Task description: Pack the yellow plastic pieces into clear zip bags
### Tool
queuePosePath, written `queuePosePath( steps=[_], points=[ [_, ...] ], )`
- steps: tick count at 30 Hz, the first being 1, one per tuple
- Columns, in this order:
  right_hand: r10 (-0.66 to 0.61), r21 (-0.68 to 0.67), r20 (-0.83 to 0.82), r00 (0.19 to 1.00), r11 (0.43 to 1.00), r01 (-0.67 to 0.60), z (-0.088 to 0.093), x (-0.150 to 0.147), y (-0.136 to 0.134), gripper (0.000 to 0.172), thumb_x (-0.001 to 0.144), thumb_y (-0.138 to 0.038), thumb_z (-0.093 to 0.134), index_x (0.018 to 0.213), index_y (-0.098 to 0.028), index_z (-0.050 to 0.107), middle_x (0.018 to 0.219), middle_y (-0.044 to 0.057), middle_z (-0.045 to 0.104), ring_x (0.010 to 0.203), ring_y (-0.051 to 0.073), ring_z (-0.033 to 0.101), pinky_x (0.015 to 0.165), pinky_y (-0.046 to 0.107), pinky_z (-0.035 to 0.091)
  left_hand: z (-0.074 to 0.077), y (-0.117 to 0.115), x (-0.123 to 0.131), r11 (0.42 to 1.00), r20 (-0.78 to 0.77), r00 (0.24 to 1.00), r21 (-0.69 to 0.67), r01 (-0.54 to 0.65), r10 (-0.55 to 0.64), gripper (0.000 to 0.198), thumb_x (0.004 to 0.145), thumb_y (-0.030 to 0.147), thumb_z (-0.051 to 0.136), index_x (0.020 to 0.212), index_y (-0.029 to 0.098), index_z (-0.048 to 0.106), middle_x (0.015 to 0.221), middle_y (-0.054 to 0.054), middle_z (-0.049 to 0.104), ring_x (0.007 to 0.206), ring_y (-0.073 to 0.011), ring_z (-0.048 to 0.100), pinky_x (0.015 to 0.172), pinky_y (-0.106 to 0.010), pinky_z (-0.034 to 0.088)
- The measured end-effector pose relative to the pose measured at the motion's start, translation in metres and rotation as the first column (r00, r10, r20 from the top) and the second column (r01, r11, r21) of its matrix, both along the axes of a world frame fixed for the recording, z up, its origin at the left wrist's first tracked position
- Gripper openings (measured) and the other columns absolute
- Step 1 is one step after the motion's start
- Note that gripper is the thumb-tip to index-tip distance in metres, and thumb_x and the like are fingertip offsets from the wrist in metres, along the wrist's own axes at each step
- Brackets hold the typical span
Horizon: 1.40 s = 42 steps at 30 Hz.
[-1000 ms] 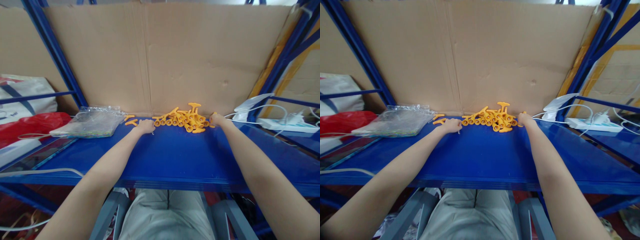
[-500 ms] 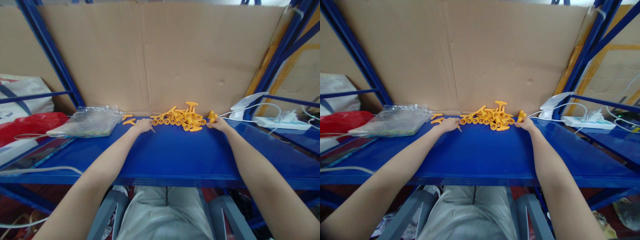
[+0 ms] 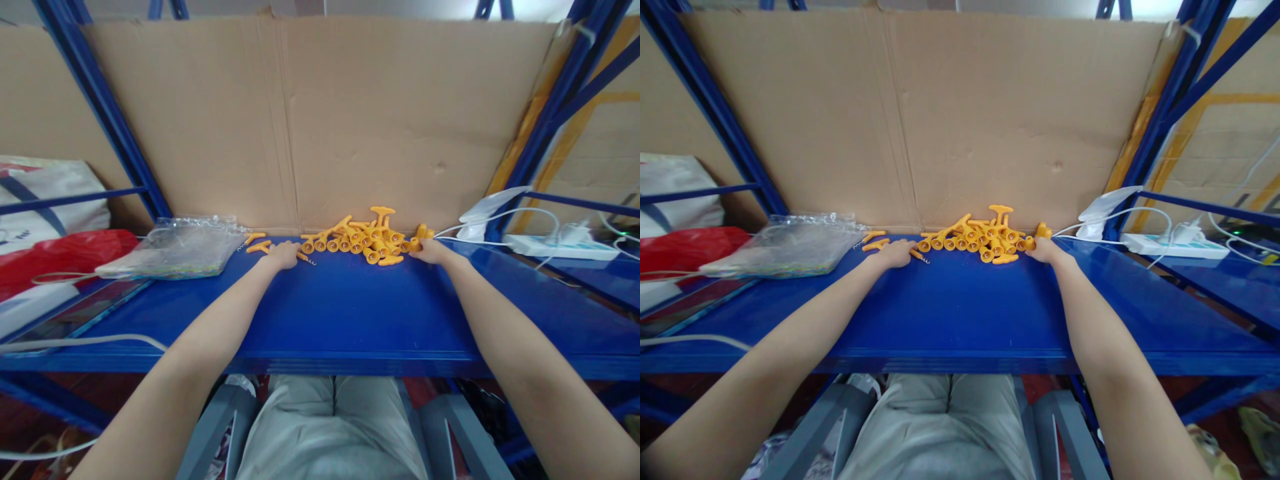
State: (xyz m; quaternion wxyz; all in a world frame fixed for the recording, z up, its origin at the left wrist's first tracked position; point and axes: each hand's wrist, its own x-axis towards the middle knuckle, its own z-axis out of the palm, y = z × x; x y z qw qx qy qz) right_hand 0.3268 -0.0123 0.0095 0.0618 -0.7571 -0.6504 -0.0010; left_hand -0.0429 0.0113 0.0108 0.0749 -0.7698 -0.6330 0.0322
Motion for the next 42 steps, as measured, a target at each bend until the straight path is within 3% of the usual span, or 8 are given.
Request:
queuePosePath(
  steps=[7,15,21,26,29,35,42],
  points=[
    [0.024,-0.001,0.026,0.999,1.000,-0.024,0.004,0.002,-0.001,0.033,0.086,-0.017,0.053,0.115,-0.003,0.063,0.110,0.021,0.067,0.102,0.029,0.064,0.084,0.030,0.047,0.010,-0.007,0.001,0.998,-0.045,0.997,0.015,-0.057,0.058,0.042,0.085,0.014,0.043,0.124,0.016,0.058,0.127,-0.020,0.061,0.118,-0.0314,0.058,0.096,-0.043,0.046],
    [-0.070,0.257,-0.012,0.997,0.964,0.071,0.013,0.004,-0.003,0.041,0.084,-0.020,0.055,0.123,-0.011,0.056,0.117,0.019,0.067,0.108,0.030,0.063,0.083,0.031,0.047,0.010,-0.001,-0.005,0.965,0.140,0.988,0.240,-0.105,0.072,0.039,0.085,0.017,0.044,0.123,0.020,0.054,0.123,-0.015,0.062,0.110,-0.0279,0.062,0.087,-0.035,0.049],
    [0.155,0.401,0.027,0.988,0.903,-0.152,0.024,-0.020,-0.004,0.034,0.083,-0.020,0.055,0.117,-0.014,0.060,0.116,0.015,0.067,0.108,0.028,0.062,0.089,0.033,0.046,0.014,-0.007,0.005,0.930,0.210,0.974,0.367,0.005,-0.088,0.034,0.090,0.026,0.042,0.121,0.021,0.053,0.114,-0.011,0.066,0.107,-0.0248,0.062,0.088,-0.033,0.047],
    [0.432,0.435,0.057,0.900,0.801,-0.412,0.025,-0.053,-0.007,0.036,0.082,-0.015,0.057,0.117,-0.013,0.062,0.120,0.013,0.067,0.111,0.026,0.062,0.097,0.035,0.044,0.016,-0.019,0.019,0.908,0.183,0.952,0.388,0.159,-0.245,0.032,0.090,0.031,0.044,0.117,0.020,0.057,0.104,-0.008,0.070,0.101,-0.0246,0.065,0.083,-0.031,0.048],
    [0.531,0.411,0.059,0.845,0.759,-0.505,0.024,-0.069,-0.013,0.034,0.082,-0.014,0.058,0.115,-0.014,0.064,0.117,0.013,0.068,0.109,0.026,0.063,0.095,0.036,0.046,0.014,-0.021,0.024,0.879,0.144,0.928,0.398,0.264,-0.344,0.032,0.088,0.032,0.046,0.113,0.019,0.060,0.101,-0.009,0.071,0.096,-0.0242,0.066,0.080,-0.031,0.048],
    [0.574,0.336,0.062,0.816,0.758,-0.559,0.022,-0.081,-0.017,0.028,0.081,-0.013,0.060,0.109,-0.015,0.067,0.108,0.011,0.071,0.100,0.024,0.067,0.089,0.035,0.049,0.010,-0.021,0.027,0.840,0.098,0.893,0.397,0.369,-0.439,0.029,0.085,0.032,0.048,0.106,0.020,0.063,0.097,-0.007,0.072,0.092,-0.0223,0.067,0.080,-0.030,0.049],
    [0.564,0.305,0.081,0.822,0.771,-0.559,0.021,-0.077,-0.016,0.026,0.080,-0.012,0.061,0.104,-0.017,0.067,0.105,0.009,0.072,0.094,0.023,0.068,0.084,0.033,0.050,0.013,-0.026,0.028,0.878,0.102,0.932,0.383,0.285,-0.347,0.033,0.085,0.032,0.047,0.111,0.019,0.063,0.102,-0.009,0.073,0.095,-0.0248,0.068,0.080,-0.032,0.049]
  ],
)
